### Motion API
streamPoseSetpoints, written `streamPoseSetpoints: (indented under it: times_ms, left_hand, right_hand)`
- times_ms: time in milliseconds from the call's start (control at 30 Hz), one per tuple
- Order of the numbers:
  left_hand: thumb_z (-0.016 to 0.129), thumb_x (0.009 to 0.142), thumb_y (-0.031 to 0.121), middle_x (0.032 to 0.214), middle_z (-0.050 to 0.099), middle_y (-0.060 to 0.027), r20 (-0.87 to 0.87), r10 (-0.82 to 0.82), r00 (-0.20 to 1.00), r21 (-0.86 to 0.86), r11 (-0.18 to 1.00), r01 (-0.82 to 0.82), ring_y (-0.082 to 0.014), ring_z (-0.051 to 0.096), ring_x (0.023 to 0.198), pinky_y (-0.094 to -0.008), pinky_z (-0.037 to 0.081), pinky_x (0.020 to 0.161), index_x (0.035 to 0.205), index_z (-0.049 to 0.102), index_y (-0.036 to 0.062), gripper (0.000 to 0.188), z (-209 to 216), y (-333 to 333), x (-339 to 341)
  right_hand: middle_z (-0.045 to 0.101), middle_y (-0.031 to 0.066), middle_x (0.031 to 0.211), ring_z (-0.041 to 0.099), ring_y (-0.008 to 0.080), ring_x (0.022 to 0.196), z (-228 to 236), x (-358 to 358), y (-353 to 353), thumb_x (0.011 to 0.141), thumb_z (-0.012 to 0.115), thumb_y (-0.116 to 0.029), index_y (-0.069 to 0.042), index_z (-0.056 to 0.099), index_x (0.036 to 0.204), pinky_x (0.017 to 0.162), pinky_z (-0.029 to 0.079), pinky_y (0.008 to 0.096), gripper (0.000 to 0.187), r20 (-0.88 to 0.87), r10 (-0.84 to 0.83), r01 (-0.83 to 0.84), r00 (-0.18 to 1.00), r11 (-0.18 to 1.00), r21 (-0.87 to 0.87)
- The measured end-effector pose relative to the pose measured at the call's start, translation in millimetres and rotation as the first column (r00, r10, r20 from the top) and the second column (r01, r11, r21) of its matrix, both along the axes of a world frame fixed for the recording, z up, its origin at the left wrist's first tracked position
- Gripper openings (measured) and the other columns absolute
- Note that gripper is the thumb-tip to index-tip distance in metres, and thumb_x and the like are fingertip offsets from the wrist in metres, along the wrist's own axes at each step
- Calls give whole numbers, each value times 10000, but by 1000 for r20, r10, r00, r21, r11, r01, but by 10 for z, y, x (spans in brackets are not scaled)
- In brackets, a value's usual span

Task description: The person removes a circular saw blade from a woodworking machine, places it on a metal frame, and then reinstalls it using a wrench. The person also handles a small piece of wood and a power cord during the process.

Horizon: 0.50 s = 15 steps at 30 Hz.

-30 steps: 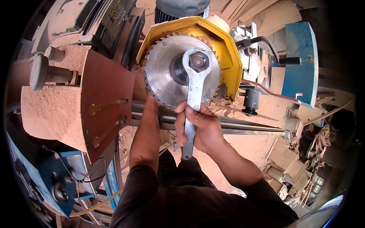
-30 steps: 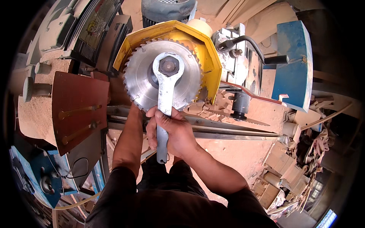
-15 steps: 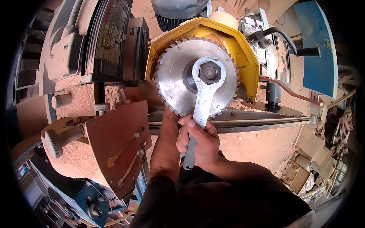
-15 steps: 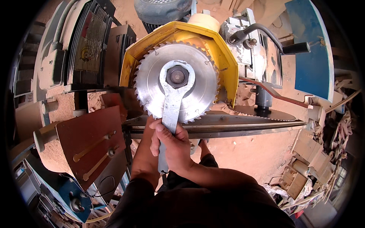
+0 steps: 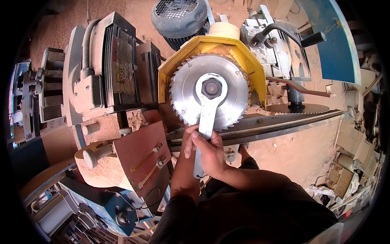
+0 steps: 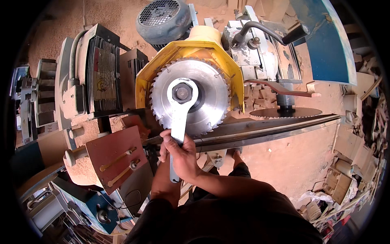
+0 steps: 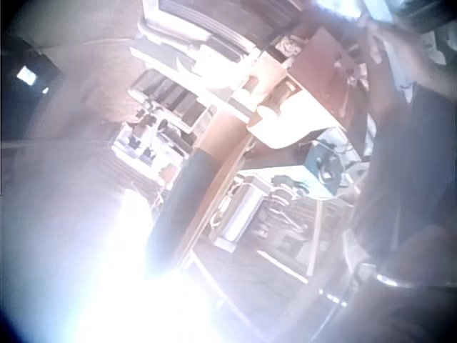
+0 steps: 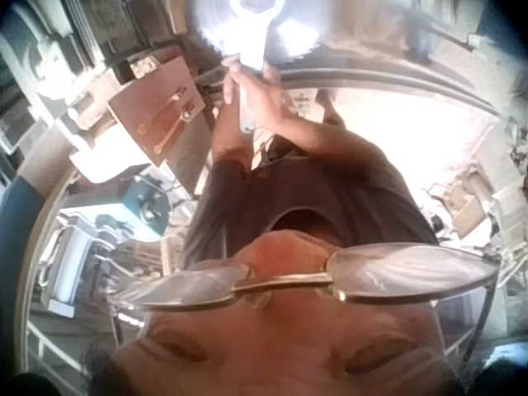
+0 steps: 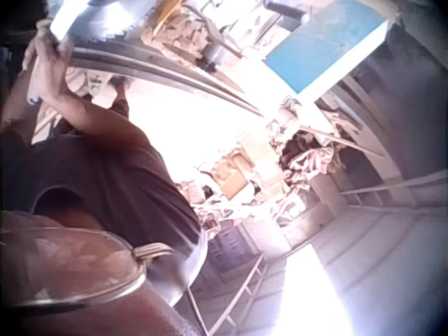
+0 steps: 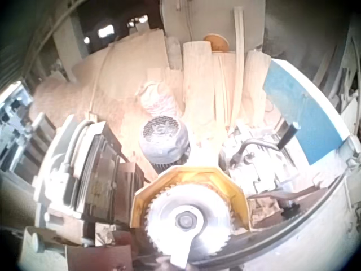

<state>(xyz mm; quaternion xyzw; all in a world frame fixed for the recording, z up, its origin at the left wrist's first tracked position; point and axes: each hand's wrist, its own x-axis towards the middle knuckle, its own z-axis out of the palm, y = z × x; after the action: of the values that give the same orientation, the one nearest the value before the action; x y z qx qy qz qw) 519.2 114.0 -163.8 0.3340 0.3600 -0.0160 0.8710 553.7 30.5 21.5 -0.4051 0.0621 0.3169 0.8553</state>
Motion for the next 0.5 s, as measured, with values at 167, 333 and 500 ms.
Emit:
streamPoseSetpoints:
  times_ms: [167, 333, 500]
  left_hand:
    - [452, 1060, 333, 1229, 636, -146, 61, -11, 998, 187, 982, -1, -231, 626, 1090, -348, 498, 950, 1384, 450, -17, 477, 349, -127, -85]
    - [460, 1061, 331, 1224, 635, -153, 121, -71, 990, 425, 905, 13, -231, 626, 1083, -344, 497, 947, 1390, 436, -27, 487, 549, -148, -224]
    - [470, 1061, 330, 1226, 630, -162, 132, 60, 989, 294, 951, -97, -235, 625, 1081, -343, 493, 950, 1416, 396, -39, 517, 593, -169, -430]
  right_hand:
    - [576, 53, 699, 550, 141, 591, -27, -22, 4, 1020, 572, -177, 6, 593, 1112, 583, 455, 285, 206, -59, -18, 17, 998, 1000, -9]
    - [571, 69, 682, 551, 160, 603, -2, -55, 29, 1020, 571, -165, 25, 591, 1114, 598, 451, 296, 213, -92, -118, 119, 989, 993, 5]
    - [558, 74, 664, 557, 173, 598, 21, -79, 71, 1039, 529, -146, 34, 579, 1134, 591, 455, 291, 209, -59, -165, 168, 984, 985, 38]
